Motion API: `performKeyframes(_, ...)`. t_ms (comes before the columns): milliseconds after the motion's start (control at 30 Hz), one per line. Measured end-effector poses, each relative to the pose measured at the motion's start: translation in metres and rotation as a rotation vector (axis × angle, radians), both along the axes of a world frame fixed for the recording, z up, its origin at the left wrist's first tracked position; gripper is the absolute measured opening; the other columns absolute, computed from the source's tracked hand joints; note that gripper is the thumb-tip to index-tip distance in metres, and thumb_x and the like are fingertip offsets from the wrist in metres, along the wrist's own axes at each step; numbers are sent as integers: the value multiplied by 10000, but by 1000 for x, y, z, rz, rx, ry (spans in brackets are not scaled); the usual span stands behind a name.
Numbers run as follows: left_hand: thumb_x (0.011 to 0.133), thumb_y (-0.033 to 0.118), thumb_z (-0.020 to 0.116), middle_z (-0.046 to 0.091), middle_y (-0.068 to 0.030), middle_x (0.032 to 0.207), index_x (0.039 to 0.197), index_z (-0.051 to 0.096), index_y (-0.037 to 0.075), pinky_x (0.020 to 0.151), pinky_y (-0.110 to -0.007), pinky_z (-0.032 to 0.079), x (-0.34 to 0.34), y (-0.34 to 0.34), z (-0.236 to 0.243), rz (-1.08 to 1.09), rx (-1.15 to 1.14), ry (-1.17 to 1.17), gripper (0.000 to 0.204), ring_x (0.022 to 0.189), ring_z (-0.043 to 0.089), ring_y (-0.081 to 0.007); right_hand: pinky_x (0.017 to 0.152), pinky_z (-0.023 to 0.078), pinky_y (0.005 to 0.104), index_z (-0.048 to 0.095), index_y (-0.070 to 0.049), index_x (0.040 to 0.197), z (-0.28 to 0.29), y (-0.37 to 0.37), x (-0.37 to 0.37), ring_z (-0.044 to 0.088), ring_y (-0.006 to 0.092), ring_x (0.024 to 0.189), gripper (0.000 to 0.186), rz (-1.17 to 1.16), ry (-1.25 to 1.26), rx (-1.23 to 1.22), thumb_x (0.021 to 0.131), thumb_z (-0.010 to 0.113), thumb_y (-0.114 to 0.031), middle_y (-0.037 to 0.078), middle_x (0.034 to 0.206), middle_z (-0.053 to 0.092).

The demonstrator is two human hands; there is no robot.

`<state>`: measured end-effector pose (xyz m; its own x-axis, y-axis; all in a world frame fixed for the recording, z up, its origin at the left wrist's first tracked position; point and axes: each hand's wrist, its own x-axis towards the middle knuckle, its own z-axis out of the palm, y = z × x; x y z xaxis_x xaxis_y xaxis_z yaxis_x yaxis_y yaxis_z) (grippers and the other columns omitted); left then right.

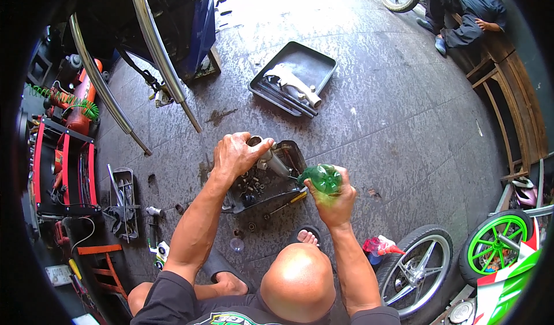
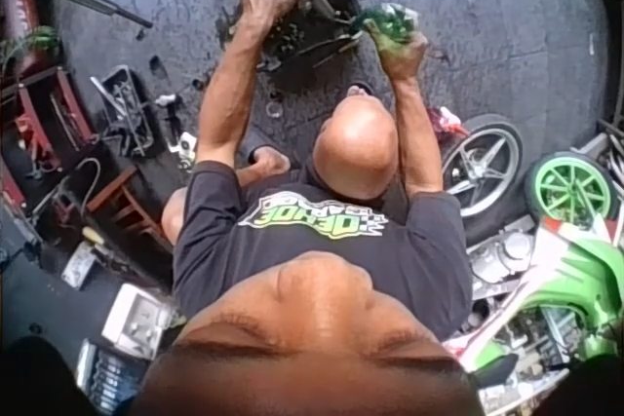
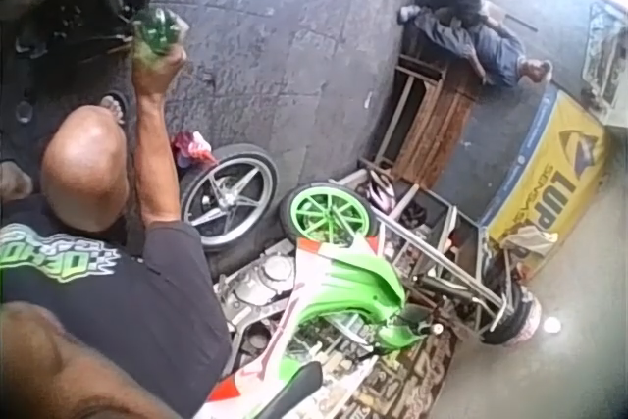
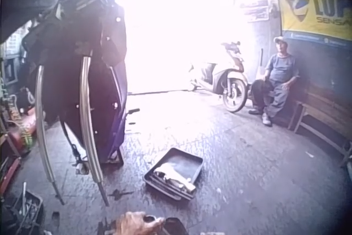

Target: Cleaning and assembling motorcycle front fork components using a screwdriver and cleaning fluid.

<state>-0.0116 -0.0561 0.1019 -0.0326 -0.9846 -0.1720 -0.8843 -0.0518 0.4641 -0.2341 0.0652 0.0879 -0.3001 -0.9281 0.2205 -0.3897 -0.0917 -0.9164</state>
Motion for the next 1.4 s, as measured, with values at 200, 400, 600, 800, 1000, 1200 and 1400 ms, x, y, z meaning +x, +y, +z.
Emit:
performKeyframes(200,779,707,636,712,-246,815,878,750,33,734,-494,560,-4,2,3,10,-31,-4,691,811,717,-397,770,569,293,610,-24,1089,2,3,1,710,146,878,420,-20,-76,-105,763,863,-104,97,977,743)
performKeyframes(400,789,692,647,697,-259,784,823,724,23,714,-508,553,-5,7,1,19,-64,21,674,796,708,-415,784,569,297,605,-8,1087,6,7,4,714,159,883,419,-35,-99,-142,764,858,-88,113,981,742)
performKeyframes(600,791,655,681,685,-239,718,768,680,24,636,-501,544,-8,22,-10,46,-167,23,631,713,694,-428,760,576,306,598,-23,1060,-29,7,-14,716,187,865,388,-63,20,-12,776,851,-97,111,999,733)
performKeyframes(800,765,503,796,698,-151,708,827,651,40,602,-426,548,-4,36,-33,13,-308,215,489,664,708,-335,640,627,336,539,-64,1194,-1,11,-31,694,203,878,402,-218,-779,50,862,762,-104,81,1046,673)
performKeyframes(1000,761,493,808,699,-157,753,910,638,42,602,-424,558,-21,49,-41,-77,-409,413,505,692,705,-349,623,653,385,513,-51,1280,45,22,-27,693,244,953,468,-187,-761,-84,875,739,-119,149,1176,641)
performKeyframes(1200,720,373,872,691,-107,762,878,640,41,606,-348,553,-28,60,-39,-106,-489,484,435,675,704,-255,596,641,382,586,-97,1138,8,16,-44,709,215,834,350,-399,-972,82,890,742,-290,66,1039,687)
performKeyframes(1400,671,369,904,673,-110,742,915,651,47,589,-353,539,-20,65,-19,-275,-749,478,477,639,680,-267,539,592,335,656,-87,869,-113,56,-85,691,201,680,541,-516,-1323,611,907,578,-621,61,757,684)
